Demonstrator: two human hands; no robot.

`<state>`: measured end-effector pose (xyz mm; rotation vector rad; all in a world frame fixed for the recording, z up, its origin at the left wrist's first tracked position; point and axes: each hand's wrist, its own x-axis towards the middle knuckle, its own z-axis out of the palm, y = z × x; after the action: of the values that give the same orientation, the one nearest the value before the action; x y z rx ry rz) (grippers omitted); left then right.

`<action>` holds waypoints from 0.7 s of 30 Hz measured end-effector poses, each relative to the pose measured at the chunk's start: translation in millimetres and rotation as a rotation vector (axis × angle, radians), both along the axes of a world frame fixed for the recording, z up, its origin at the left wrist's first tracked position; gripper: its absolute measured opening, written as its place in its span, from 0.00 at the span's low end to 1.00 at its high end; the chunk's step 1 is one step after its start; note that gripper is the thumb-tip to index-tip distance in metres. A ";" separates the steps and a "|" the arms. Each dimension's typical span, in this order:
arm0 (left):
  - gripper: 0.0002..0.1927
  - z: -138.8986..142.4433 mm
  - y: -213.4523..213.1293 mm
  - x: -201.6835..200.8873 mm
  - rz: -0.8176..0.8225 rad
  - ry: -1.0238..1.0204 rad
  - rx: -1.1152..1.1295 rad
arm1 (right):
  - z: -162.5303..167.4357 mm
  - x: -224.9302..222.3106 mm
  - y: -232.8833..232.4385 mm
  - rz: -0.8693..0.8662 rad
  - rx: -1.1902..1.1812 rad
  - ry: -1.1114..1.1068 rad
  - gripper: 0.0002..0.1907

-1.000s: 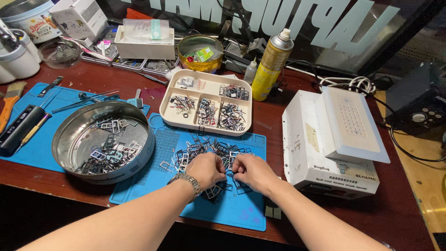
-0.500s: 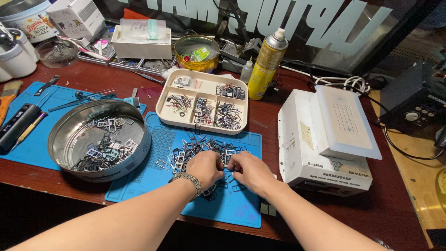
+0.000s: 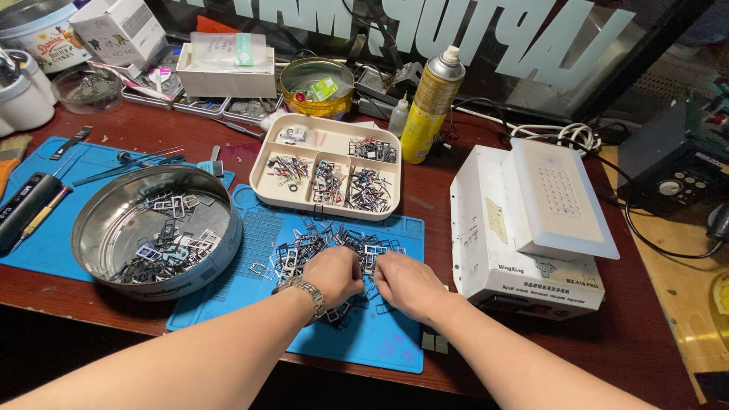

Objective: The person repeatedly picks up small metal frames and electronic components from a blue cutting mat and a metal bowl, then places them into a compartmentalized tray. The person handles the items one at a time, sorting them into different sections of the tray.

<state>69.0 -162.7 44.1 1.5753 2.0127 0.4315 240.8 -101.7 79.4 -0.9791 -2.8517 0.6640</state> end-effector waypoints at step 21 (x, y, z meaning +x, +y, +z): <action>0.06 -18.2 27.3 -26.2 0.576 -1.417 -0.201 | -32.5 -23.6 49.6 -0.568 -1.044 0.585 0.13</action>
<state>42.8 -135.5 25.9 0.2184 1.1853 1.1027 217.3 -52.1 46.9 -1.2695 -1.5102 1.9714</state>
